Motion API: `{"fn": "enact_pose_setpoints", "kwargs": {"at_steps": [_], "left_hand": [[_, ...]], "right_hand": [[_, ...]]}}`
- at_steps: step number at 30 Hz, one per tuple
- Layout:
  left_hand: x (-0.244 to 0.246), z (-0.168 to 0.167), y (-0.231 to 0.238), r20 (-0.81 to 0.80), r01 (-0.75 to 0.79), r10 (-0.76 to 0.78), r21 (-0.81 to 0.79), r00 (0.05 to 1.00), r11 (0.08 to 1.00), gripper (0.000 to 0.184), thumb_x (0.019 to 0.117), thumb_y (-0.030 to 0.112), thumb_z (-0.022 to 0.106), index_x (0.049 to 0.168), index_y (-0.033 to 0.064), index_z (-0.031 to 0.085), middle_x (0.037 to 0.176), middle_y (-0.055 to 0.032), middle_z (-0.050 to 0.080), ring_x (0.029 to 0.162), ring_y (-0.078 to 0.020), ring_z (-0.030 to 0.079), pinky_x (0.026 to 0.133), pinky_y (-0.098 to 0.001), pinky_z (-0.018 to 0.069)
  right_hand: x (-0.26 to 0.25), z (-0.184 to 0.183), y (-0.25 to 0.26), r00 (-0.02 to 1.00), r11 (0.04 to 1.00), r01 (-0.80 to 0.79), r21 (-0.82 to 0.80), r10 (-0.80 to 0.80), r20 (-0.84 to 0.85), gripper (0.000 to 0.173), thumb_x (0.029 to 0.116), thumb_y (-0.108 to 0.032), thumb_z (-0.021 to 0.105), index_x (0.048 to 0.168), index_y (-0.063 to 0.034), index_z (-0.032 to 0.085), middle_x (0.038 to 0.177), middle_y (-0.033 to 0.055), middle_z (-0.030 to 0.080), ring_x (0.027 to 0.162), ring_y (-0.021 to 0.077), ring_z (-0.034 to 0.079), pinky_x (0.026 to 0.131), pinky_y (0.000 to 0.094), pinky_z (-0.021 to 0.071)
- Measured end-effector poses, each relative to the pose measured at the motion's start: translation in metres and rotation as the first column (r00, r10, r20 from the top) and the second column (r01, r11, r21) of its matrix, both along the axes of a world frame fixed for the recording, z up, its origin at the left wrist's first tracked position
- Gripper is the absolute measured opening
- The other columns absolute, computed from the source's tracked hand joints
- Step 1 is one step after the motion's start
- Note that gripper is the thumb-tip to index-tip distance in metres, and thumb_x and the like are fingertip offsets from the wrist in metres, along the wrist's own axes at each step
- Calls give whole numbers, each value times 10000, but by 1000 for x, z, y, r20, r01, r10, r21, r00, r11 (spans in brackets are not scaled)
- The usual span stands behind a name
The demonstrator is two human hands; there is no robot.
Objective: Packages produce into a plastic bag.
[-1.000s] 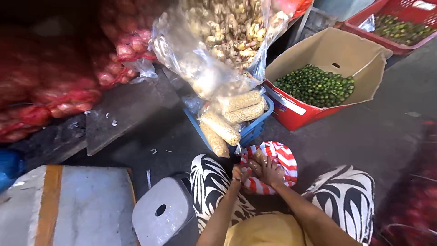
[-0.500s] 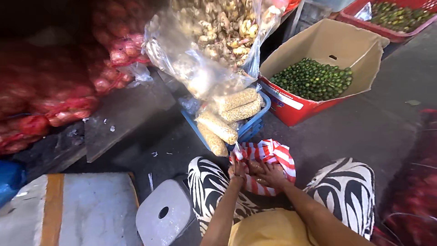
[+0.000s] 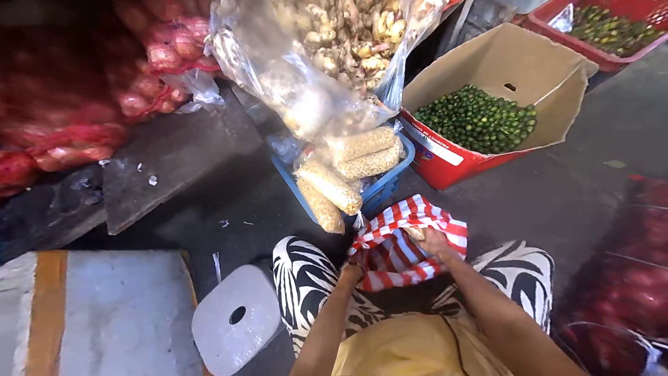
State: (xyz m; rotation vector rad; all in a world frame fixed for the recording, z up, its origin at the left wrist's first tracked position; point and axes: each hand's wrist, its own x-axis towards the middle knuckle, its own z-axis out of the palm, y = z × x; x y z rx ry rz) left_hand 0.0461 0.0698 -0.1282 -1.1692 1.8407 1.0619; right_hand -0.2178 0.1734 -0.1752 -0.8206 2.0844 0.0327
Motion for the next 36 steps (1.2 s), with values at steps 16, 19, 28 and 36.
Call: {"fn": "enact_pose_setpoints", "kwargs": {"at_steps": [16, 19, 28, 36], "left_hand": [[14, 54, -4, -323, -307, 297, 23, 898, 952, 410, 1030, 56, 569, 1383, -143, 510, 1418, -307, 552, 1374, -352, 507, 1177, -416, 355], [15, 78, -6, -296, -380, 382, 66, 875, 923, 396, 1043, 17, 518, 1405, -140, 485, 1434, -300, 537, 1372, -328, 503, 1166, -387, 361], [7, 54, -6, -330, -298, 283, 4, 901, 955, 391, 1027, 44, 560, 1360, -158, 525, 1403, -319, 558, 1368, -378, 508, 1174, -424, 355], [-3, 55, -12, -417, -283, 261, 8, 871, 959, 518, 1006, 107, 631, 1446, -114, 467, 1483, -302, 500, 1424, -375, 457, 1203, -430, 328]], "right_hand": [[200, 179, -199, 927, 775, -307, -552, 114, -356, 1216, 698, -726, 785, 1660, -295, 178, 1714, 227, -5, 1527, 577, 25, 1077, 854, 132], [204, 181, -205, 910, 842, -345, -416, 190, -369, 1284, 707, -334, 893, 1668, -314, 41, 1710, 216, -112, 1531, 568, -4, 1038, 853, 194], [200, 194, -201, 907, 909, -323, -263, 218, -360, 1401, 621, -246, 936, 1658, -320, -1, 1595, 381, 169, 1412, 636, 250, 958, 818, 330], [188, 196, -201, 861, 826, -455, -332, 314, -399, 1413, 588, -230, 972, 1666, -280, 60, 1576, 393, 221, 1350, 663, 320, 926, 813, 364]]}}
